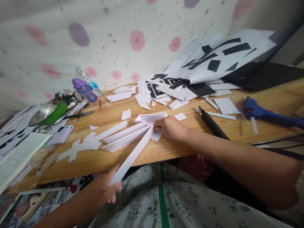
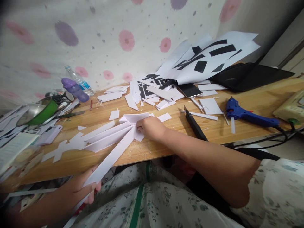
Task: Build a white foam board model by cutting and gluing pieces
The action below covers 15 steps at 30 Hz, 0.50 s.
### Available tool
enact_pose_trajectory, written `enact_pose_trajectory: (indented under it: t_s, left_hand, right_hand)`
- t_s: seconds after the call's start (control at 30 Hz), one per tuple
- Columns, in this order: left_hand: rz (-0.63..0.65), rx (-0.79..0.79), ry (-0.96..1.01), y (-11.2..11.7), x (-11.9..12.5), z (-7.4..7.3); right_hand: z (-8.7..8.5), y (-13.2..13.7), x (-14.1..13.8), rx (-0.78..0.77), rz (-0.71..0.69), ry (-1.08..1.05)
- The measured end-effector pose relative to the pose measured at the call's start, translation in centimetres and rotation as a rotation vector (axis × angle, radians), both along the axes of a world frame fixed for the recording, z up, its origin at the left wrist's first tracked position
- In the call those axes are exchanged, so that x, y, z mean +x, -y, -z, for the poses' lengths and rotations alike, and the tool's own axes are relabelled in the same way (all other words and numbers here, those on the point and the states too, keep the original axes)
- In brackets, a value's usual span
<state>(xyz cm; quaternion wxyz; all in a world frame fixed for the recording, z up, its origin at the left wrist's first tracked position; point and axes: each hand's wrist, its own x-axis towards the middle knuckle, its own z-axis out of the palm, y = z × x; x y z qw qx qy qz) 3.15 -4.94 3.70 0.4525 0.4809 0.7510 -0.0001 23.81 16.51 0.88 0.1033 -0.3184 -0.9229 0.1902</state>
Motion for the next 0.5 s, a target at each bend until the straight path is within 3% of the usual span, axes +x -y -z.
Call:
enact_pose_trajectory:
  t_s: [0.17, 0.4, 0.5]
  left_hand:
    - [0.047, 0.056, -0.046, -0.2, -0.6, -0.3]
    - [-0.039, -0.062, -0.023, -0.5, -1.2, -0.8]
    - [-0.009, -0.044, -0.037, -0.4, -0.9, -0.8]
  right_hand:
    - [-0.1, 0.1, 0.0, 0.008, 0.0, 0.018]
    - [-0.2, 0.3, -0.1, 0.014, 0.011, 0.04]
    - [-0.4, 0.3, -0.1, 0.014, 0.008, 0.042]
